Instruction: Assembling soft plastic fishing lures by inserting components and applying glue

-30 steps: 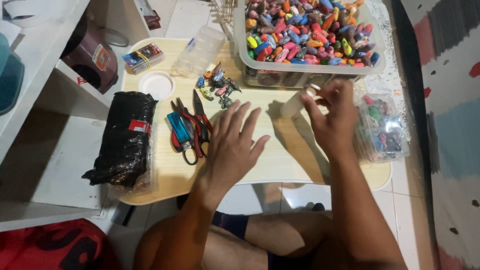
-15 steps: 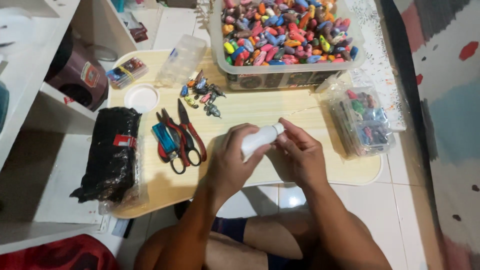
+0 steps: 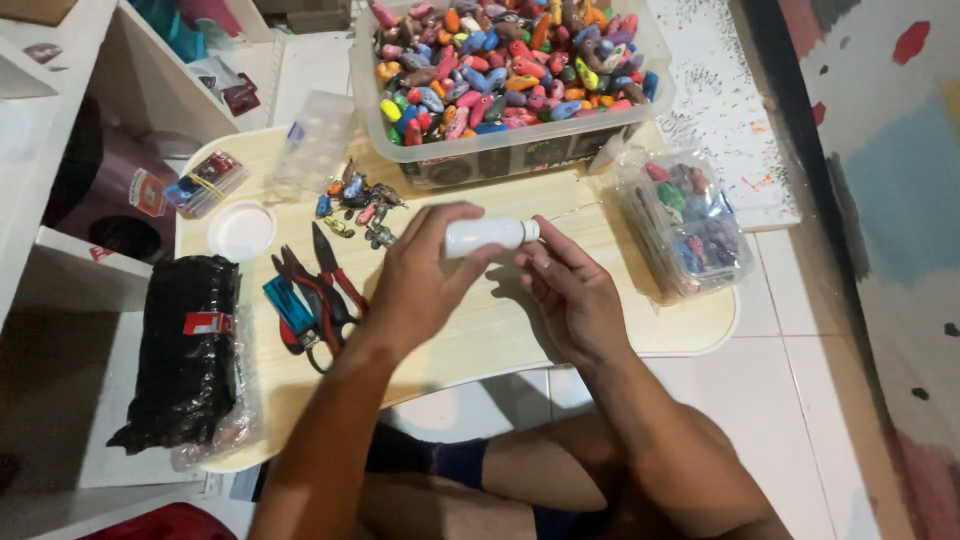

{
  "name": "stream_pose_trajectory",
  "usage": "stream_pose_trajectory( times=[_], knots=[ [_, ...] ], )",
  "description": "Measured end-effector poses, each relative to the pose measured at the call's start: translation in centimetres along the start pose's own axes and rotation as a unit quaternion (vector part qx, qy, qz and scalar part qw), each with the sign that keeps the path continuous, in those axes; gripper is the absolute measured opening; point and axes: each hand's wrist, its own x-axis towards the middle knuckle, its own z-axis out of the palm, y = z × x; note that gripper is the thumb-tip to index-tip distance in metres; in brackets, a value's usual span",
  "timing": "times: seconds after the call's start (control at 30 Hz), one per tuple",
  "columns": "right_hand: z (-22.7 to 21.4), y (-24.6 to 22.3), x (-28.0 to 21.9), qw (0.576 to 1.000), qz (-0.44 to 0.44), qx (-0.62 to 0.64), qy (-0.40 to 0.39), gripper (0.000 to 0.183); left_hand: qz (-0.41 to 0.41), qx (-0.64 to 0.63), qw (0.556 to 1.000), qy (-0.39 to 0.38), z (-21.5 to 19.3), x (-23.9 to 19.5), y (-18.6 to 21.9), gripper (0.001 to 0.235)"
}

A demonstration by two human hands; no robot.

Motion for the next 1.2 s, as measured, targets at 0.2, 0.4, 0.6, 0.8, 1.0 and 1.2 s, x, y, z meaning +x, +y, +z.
stream_pose_trajectory(
  times=[0.2, 0.4, 0.6, 0.8, 1.0, 1.2],
  knots=[
    [-0.7, -0.2, 1.0, 0.994, 0.036, 0.107, 0.002, 0.052, 0.012, -0.008, 0.999, 0.032, 1.6, 1.2, -1.8, 0.042],
    [-1.0, -0.2, 1.2, 0.994, 0.056, 0.089, -0.008, 0.052, 0.009, 0.013, 0.999, 0.034, 1.3, 0.5, -2.1, 0.040],
    [-0.7, -0.8, 0.7, 0.998, 0.039, 0.054, -0.009, 0.050, 0.069, 0.088, 0.993, -0.038, 1.5, 0.2, -1.6, 0.052],
    [-0.8, -2.0, 0.6, 1.000, -0.003, -0.006, 0.000, 0.040, 0.092, 0.166, 0.981, 0.041, 3.5, 0.5, -4.2, 0.049],
    [-2.4, -1.2, 1.0, 0.984, -0.078, -0.152, 0.050, 0.027, 0.114, 0.165, 0.972, 0.120, 5.3, 1.6, -6.3, 0.048],
    [-0.8, -1.4, 0.2, 0.942, -0.183, -0.282, 0.000, 0.014, -0.009, 0.230, 0.973, 0.005, -0.1, 0.6, -2.7, 0.057]
  ],
)
